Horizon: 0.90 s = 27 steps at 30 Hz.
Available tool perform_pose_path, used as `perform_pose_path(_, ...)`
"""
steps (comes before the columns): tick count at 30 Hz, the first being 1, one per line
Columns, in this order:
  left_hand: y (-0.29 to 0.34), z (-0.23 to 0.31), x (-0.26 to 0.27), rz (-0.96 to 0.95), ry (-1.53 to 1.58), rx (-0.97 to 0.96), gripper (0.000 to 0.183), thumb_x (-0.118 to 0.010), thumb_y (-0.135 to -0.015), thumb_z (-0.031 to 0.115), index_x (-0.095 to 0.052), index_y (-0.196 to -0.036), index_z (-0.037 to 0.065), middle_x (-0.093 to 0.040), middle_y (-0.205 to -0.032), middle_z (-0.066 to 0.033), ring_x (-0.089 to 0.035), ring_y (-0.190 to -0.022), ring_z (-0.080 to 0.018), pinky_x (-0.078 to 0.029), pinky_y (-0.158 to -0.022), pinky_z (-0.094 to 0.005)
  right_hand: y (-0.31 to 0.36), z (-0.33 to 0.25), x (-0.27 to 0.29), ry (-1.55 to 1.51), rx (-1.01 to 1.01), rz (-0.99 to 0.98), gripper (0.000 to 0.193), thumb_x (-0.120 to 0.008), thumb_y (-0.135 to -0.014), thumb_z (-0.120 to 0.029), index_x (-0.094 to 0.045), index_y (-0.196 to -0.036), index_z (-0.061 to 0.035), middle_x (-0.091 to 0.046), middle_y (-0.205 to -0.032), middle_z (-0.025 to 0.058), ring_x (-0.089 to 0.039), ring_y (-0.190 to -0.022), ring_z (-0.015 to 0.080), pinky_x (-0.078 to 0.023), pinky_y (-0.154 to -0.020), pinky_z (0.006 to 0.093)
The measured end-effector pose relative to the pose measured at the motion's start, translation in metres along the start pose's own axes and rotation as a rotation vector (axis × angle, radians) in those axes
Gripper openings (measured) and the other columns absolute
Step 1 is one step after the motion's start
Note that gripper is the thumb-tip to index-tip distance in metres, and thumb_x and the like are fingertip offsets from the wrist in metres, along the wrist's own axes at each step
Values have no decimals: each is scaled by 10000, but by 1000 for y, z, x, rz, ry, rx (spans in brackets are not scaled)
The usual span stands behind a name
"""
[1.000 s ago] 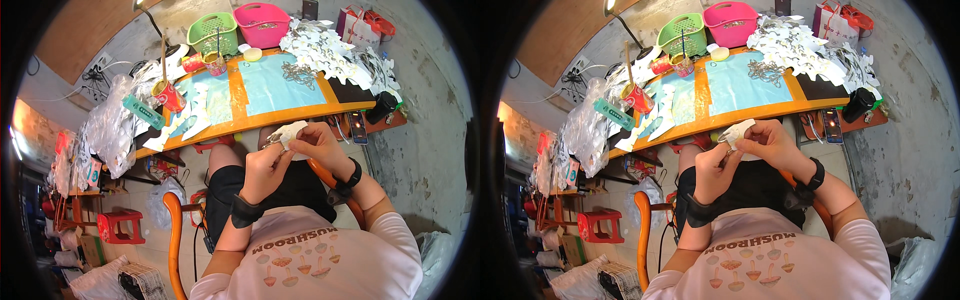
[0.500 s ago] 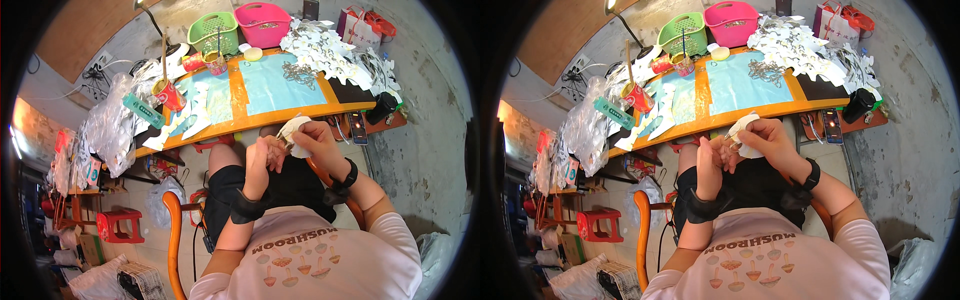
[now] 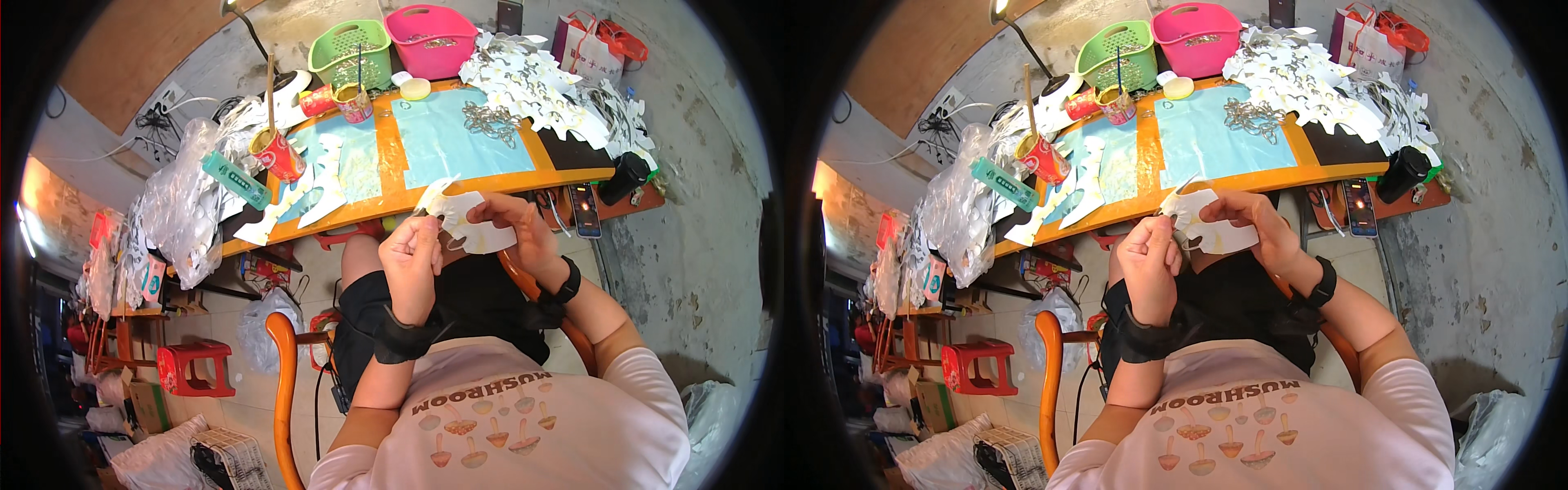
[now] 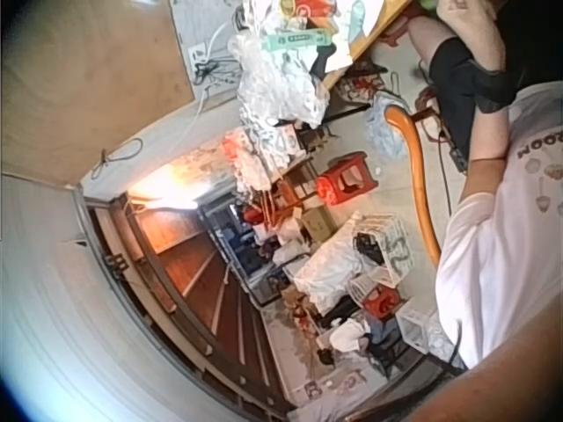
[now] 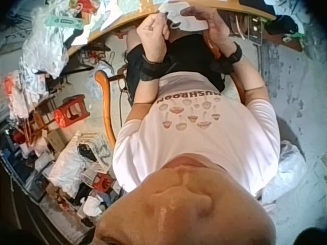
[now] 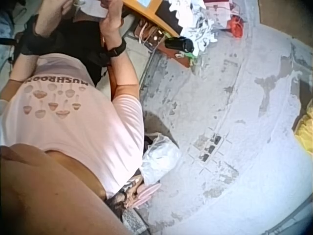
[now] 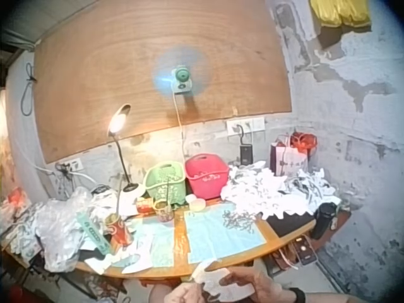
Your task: The recorder is gluing and assembling white shoe upper components and decorative elements at a workstation.
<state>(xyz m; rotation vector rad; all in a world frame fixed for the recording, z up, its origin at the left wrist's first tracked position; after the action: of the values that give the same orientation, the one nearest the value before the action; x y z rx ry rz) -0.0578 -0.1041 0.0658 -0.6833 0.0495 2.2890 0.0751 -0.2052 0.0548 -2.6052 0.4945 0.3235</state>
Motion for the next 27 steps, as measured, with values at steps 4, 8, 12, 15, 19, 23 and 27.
perform_pose_path(4,0,2,0,-28,-174,-54,180,-585,-994,124,-647,-896,-13,-496,-598,44,-382,-479,-21,-281,-457,-187,-19,-22,-11,194,-121,19,476,-492,-997,-430,-624,-1182,-12,-640,-1073,35,-586,-890,102,-473,-800,269)
perform_pose_path(8,-4,1,-2,-207,-239,-44,134,-611,-981,91,-646,-916,-21,-547,-641,52,-402,-527,5,-286,-477,-168,-16,-7,10,149,-455,21,405,-544,-986,-369,-626,-1191,-29,-636,-1092,14,-576,-879,74,-473,-798,260)
perform_pose_path(12,-14,-1,6,-262,-458,-2,119,-649,-949,78,-651,-886,-23,-593,-661,13,-465,-571,-7,-370,-515,-182,-19,-8,9,-91,-470,-41,366,-579,-974,-288,-591,-1225,-21,-647,-1157,49,-623,-975,84,-500,-803,256)
perform_pose_path(15,-23,-1,6,-360,-651,-10,93,-672,-920,64,-652,-887,-20,-607,-657,-32,-492,-574,-29,-410,-528,-212,-23,-7,5,-225,-426,-20,402,-564,-983,-266,-532,-1284,-2,-641,-1202,76,-643,-1038,107,-524,-797,262)
perform_pose_path(19,-32,-4,4,-513,-799,-37,101,-691,-894,89,-654,-912,-4,-626,-683,-106,-542,-511,-126,-438,-511,-269,-25,2,18,-269,-461,50,417,-514,-1017,-245,-469,-1383,-51,-637,-1224,49,-657,-1017,107,-541,-779,257)
perform_pose_path(23,-45,-5,0,-557,-874,99,128,-697,-894,122,-670,-949,10,-666,-765,-112,-597,-504,-149,-451,-496,-264,-30,-1,23,-134,-446,196,388,-483,-1036,-212,-476,-1412,-118,-603,-1301,52,-658,-963,110,-557,-737,237)
perform_pose_path(27,-65,-2,7,-327,-767,92,149,-698,-895,89,-665,-1017,9,-694,-850,-67,-567,-487,-87,-425,-455,-232,-45,-18,38,-205,-338,295,365,-457,-1037,-203,-483,-1378,-75,-554,-1374,92,-644,-955,150,-569,-779,285)
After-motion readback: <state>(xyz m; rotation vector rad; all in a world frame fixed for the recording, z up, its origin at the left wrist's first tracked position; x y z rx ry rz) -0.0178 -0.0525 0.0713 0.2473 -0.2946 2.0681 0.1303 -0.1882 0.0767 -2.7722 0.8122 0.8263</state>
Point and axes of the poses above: each hand's wrist, its own y-axis away from the middle knuckle, its own x-axis out of the back of the hand, z = x × y, the point moved 4 cm from there along -y, towards the middle knuckle
